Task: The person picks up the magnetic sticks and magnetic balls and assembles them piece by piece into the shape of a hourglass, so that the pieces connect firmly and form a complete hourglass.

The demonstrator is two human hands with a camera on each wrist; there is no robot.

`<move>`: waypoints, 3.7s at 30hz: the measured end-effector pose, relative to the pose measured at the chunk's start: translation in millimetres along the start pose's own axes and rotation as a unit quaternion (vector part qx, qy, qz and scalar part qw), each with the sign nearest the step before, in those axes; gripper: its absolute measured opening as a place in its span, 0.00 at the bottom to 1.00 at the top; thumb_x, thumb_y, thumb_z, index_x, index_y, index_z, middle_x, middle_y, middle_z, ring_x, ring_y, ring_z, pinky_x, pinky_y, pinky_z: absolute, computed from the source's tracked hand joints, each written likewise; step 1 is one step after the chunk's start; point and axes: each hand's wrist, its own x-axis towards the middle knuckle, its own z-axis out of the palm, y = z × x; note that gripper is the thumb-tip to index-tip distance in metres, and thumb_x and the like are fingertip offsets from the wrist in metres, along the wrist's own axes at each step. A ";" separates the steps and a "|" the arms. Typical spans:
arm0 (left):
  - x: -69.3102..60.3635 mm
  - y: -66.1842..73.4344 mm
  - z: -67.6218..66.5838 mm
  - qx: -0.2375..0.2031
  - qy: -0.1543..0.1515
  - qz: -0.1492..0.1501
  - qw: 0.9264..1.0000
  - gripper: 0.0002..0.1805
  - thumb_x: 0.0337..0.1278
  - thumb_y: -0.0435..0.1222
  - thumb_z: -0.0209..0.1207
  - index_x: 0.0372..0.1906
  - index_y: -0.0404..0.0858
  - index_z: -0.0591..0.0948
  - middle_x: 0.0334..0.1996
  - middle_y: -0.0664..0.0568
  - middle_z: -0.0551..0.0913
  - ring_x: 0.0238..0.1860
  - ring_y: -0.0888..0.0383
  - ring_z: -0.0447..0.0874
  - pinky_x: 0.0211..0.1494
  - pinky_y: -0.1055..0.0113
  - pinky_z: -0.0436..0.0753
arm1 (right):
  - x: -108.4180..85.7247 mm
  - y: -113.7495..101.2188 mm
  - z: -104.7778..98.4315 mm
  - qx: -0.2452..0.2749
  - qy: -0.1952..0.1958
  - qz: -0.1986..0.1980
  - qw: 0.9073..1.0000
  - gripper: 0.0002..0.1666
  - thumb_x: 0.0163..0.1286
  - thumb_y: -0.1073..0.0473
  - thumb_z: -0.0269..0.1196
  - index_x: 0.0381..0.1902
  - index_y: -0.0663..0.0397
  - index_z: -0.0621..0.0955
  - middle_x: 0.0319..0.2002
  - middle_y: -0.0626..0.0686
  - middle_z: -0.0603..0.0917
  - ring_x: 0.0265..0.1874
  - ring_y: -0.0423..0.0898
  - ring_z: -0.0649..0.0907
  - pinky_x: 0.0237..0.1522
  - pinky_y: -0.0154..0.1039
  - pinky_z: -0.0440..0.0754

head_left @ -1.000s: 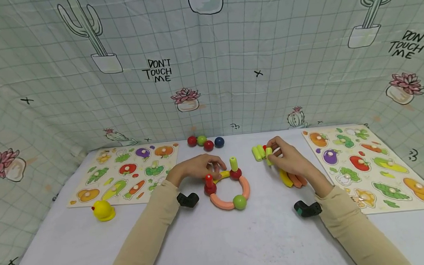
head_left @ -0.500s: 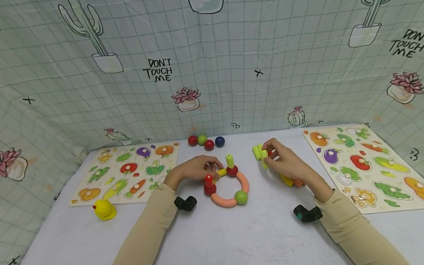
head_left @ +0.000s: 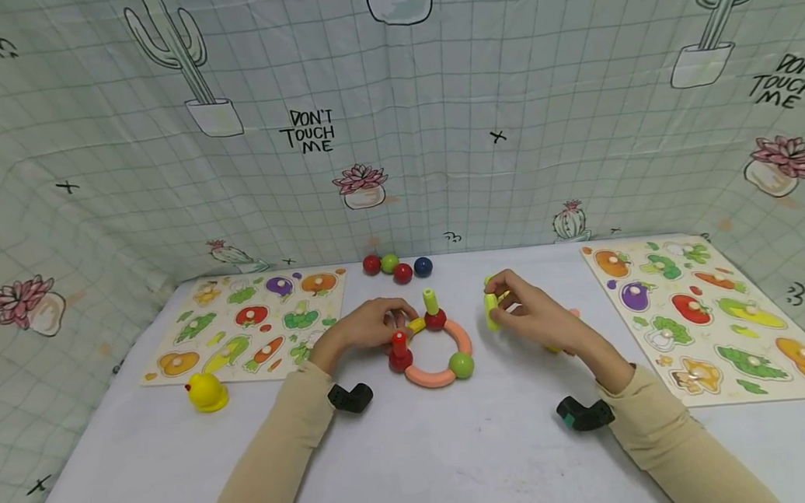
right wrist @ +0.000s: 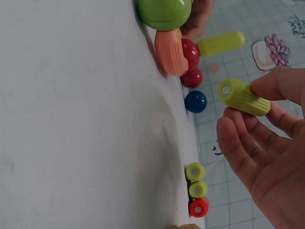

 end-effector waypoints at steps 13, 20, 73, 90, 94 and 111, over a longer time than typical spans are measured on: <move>-7.3 -0.6 12.8 -0.045 0.052 -0.009 0.998 0.14 0.57 0.34 0.59 0.49 0.43 0.80 0.35 0.51 0.78 0.30 0.59 0.72 0.32 0.71 0.70 | -4.5 -13.1 14.7 0.036 -0.039 -0.035 0.998 0.21 0.67 0.61 0.60 0.55 0.58 0.68 0.53 0.55 0.73 0.46 0.48 0.78 0.46 0.35 0.79; -11.0 -4.5 22.5 -0.098 0.083 -0.005 0.992 0.13 0.61 0.34 0.57 0.50 0.43 0.80 0.36 0.50 0.77 0.26 0.60 0.72 0.26 0.71 0.73 | -7.7 -21.0 20.1 0.043 -0.045 -0.052 0.997 0.20 0.66 0.60 0.61 0.54 0.54 0.68 0.51 0.52 0.73 0.46 0.47 0.78 0.46 0.35 0.79; -17.1 -14.0 31.9 -0.108 0.155 0.043 0.981 0.10 0.59 0.35 0.60 0.46 0.46 0.81 0.36 0.53 0.78 0.34 0.59 0.74 0.32 0.73 0.73 | 58.0 -14.0 5.5 -0.064 -0.001 -0.059 0.996 0.11 0.69 0.65 0.53 0.49 0.60 0.73 0.43 0.60 0.79 0.45 0.51 0.79 0.44 0.44 0.78; -16.4 -14.6 33.0 -0.088 0.160 0.042 0.982 0.10 0.59 0.35 0.60 0.45 0.49 0.81 0.35 0.56 0.78 0.36 0.61 0.74 0.41 0.70 0.73 | 99.8 -10.6 12.9 -0.210 -0.016 -0.052 0.976 0.17 0.65 0.64 0.56 0.52 0.59 0.75 0.48 0.58 0.80 0.43 0.50 0.80 0.46 0.46 0.79; -17.8 -15.4 31.4 -0.083 0.157 0.052 0.983 0.10 0.59 0.34 0.60 0.45 0.48 0.81 0.36 0.56 0.78 0.36 0.61 0.74 0.41 0.70 0.73 | 108.8 -12.6 16.3 -0.245 -0.036 -0.030 0.968 0.23 0.65 0.63 0.57 0.59 0.57 0.72 0.56 0.57 0.76 0.49 0.52 0.80 0.49 0.48 0.79; -19.4 -16.0 31.7 -0.081 0.158 0.055 0.983 0.10 0.59 0.35 0.60 0.45 0.48 0.81 0.36 0.56 0.78 0.35 0.61 0.74 0.41 0.70 0.73 | 142.5 -7.7 31.7 -0.293 -0.092 -0.028 0.951 0.30 0.65 0.66 0.55 0.66 0.51 0.68 0.63 0.60 0.69 0.59 0.56 0.74 0.59 0.53 0.73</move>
